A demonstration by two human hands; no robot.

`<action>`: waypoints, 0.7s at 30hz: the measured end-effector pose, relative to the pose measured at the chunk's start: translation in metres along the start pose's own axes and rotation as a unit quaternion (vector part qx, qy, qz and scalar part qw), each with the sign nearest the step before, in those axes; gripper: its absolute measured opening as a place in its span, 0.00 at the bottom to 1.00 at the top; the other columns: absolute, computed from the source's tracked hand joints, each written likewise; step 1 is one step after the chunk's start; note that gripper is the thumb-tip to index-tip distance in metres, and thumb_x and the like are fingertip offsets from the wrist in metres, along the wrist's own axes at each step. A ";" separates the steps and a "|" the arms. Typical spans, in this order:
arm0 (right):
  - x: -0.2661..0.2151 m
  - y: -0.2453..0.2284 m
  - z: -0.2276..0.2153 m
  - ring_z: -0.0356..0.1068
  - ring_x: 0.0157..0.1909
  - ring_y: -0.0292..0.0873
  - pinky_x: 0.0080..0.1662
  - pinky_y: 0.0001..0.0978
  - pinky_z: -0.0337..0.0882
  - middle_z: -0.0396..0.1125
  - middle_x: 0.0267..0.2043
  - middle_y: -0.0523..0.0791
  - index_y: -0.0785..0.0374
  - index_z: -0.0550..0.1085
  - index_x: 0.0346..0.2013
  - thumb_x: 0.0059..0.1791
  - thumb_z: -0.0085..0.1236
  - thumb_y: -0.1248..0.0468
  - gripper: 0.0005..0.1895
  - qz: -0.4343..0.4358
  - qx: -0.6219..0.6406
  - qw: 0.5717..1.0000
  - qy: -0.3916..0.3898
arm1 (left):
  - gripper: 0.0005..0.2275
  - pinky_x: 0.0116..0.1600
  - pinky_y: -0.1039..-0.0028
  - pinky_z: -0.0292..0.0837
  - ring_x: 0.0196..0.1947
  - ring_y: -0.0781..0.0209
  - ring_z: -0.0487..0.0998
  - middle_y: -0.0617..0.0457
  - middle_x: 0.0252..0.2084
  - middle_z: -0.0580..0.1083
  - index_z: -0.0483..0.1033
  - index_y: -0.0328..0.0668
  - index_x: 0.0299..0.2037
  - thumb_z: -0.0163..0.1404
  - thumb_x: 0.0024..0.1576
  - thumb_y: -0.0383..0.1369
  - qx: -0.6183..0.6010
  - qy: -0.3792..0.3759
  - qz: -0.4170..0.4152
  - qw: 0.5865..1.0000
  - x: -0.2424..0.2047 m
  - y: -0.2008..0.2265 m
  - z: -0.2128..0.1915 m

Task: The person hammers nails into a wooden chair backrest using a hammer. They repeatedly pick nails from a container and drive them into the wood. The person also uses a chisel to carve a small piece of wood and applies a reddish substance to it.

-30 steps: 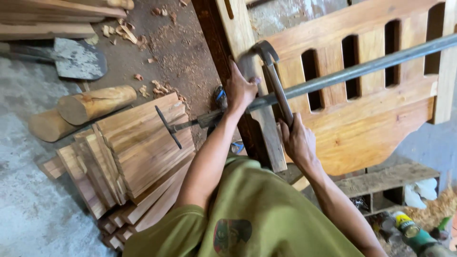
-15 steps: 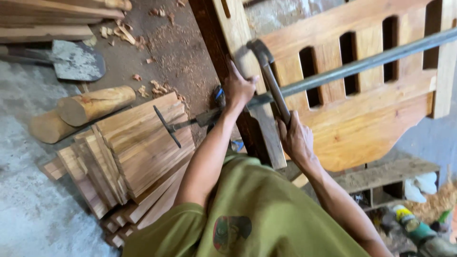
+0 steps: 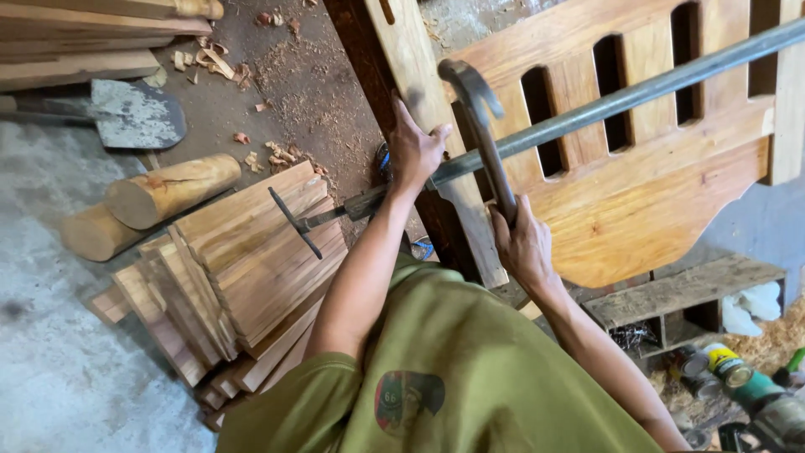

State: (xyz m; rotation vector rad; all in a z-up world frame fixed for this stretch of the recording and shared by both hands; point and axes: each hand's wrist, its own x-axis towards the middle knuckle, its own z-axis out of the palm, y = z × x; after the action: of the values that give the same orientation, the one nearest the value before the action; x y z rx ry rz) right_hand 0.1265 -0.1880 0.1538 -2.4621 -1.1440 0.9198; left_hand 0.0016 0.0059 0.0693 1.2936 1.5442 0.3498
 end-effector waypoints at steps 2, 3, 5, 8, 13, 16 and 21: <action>-0.024 0.017 -0.001 0.70 0.34 0.67 0.38 0.58 0.67 0.67 0.26 0.54 0.53 0.67 0.42 0.53 0.55 0.49 0.14 0.040 0.011 0.998 0.040 | 0.51 0.73 0.47 0.45 0.70 0.29 0.47 0.24 0.68 0.45 0.32 0.40 0.75 0.65 0.52 0.31 0.004 0.022 0.075 0.997 0.002 -0.001 0.005; -0.039 0.026 -0.001 0.69 0.33 0.62 0.39 0.49 0.66 0.67 0.27 0.48 0.55 0.71 0.39 0.51 0.56 0.49 0.14 0.079 0.020 0.994 0.078 | 0.60 0.81 0.55 0.22 0.79 0.37 0.22 0.32 0.77 0.23 0.21 0.44 0.75 0.69 0.48 0.24 0.005 0.046 0.147 0.988 0.002 -0.001 0.009; -0.080 0.072 0.007 0.69 0.33 0.55 0.38 0.45 0.67 0.68 0.31 0.47 0.58 0.71 0.41 0.49 0.63 0.54 0.14 0.039 0.035 0.981 0.188 | 0.56 0.76 0.52 0.43 0.78 0.30 0.35 0.28 0.77 0.32 0.34 0.44 0.76 0.71 0.46 0.31 0.118 0.057 0.195 0.972 0.004 -0.003 -0.004; -0.154 0.142 0.017 0.65 0.31 0.45 0.37 0.39 0.65 0.66 0.32 0.45 0.61 0.72 0.40 0.47 0.70 0.59 0.16 0.071 0.034 0.940 0.333 | 0.50 0.72 0.41 0.55 0.76 0.24 0.42 0.20 0.74 0.38 0.50 0.53 0.77 0.72 0.46 0.40 0.284 0.034 0.226 0.931 0.004 0.004 -0.010; -0.330 0.224 0.066 0.70 0.38 0.52 0.42 0.40 0.68 0.70 0.36 0.46 0.59 0.73 0.37 0.48 0.68 0.53 0.15 0.230 -0.063 0.908 0.346 | 0.46 0.72 0.40 0.58 0.73 0.36 0.30 0.38 0.75 0.35 0.57 0.55 0.80 0.72 0.56 0.53 0.451 0.021 0.252 0.856 -0.009 0.029 -0.014; -0.403 0.240 0.103 0.68 0.37 0.54 0.38 0.46 0.65 0.66 0.32 0.46 0.58 0.70 0.30 0.46 0.69 0.52 0.17 0.343 -0.039 0.880 0.326 | 0.41 0.72 0.36 0.42 0.70 0.36 0.28 0.39 0.74 0.40 0.59 0.43 0.79 0.67 0.63 0.54 0.483 0.000 0.252 0.839 -0.018 0.039 -0.015; -0.449 0.304 0.162 0.73 0.47 0.55 0.43 0.52 0.71 0.74 0.39 0.46 0.51 0.76 0.39 0.41 0.67 0.39 0.24 0.475 -0.028 0.840 0.261 | 0.27 0.67 0.42 0.42 0.65 0.18 0.43 0.18 0.67 0.60 0.75 0.15 0.63 0.61 0.69 0.42 0.460 0.043 0.378 0.803 0.021 0.012 0.000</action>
State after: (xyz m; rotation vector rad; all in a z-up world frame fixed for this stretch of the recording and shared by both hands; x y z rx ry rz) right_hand -0.0186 -0.7292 0.0778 -3.0232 0.3029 0.3023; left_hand 0.0108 0.0287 0.0678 2.7104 1.2007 0.1228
